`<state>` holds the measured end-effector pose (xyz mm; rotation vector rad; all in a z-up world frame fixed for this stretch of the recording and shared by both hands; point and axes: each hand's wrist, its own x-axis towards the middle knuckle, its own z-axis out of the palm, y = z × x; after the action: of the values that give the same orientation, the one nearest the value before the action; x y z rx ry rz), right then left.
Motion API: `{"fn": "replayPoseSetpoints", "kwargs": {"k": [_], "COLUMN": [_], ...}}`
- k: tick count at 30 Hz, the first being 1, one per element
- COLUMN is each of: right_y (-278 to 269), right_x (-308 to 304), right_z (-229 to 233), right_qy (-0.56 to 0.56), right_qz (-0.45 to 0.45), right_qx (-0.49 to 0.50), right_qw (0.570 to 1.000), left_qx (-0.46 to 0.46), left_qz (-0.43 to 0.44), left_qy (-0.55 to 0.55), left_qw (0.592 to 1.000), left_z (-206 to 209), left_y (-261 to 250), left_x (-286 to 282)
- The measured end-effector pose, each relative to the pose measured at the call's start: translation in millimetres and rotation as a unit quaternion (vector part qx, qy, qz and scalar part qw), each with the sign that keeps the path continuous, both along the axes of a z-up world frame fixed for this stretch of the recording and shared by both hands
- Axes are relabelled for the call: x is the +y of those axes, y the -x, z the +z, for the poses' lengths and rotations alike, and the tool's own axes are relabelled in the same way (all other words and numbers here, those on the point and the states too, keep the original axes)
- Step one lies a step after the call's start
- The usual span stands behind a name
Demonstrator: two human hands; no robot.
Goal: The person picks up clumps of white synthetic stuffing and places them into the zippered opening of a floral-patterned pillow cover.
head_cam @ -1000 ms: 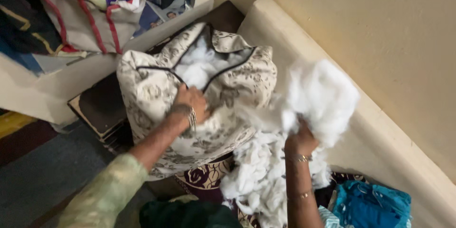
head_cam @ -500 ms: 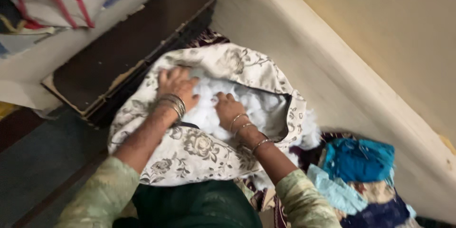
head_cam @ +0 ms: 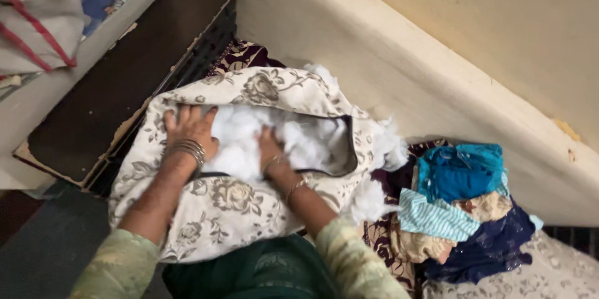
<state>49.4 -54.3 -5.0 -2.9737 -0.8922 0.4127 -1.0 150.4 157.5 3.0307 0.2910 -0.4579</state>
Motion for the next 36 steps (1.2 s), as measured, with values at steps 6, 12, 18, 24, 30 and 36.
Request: {"fn": "replayPoseSetpoints", "kwargs": {"k": [6,12,18,24,30,36], "right_y": [-56.1,22.3,88.0,156.7,219.3,152.6], "right_x": [4.3,-106.1,-207.4,-313.8,-307.2,-193.4], "right_z": [166.5,248.4,153.4,-54.6,-181.0,-223.1], "right_qy": [-0.051,-0.454,-0.506,-0.54,-0.281,-0.003], "right_qz": [-0.051,0.01,-0.242,-0.571,-0.478,-0.206], "right_qx": [0.163,-0.025,-0.091,0.111,0.184,0.269], "right_qw": [0.984,0.891,0.823,0.608,0.812,0.941], "left_qx": [0.037,-0.15,0.099,0.156,0.077,0.144], "left_qz": [-0.005,-0.084,-0.257,-0.178,-0.232,-0.275], "left_qy": [-0.008,0.066,0.071,-0.012,-0.094,-0.251], "left_qw": [0.999,0.983,0.959,0.972,0.965,0.917], "left_z": [-23.2,38.2,25.1,-37.7,-128.0,-163.9], "left_y": [-47.7,-43.4,-43.7,-70.4,-114.0,-139.5], "left_x": [51.7,47.0,-132.1,-139.1,-68.0,-34.1]}}
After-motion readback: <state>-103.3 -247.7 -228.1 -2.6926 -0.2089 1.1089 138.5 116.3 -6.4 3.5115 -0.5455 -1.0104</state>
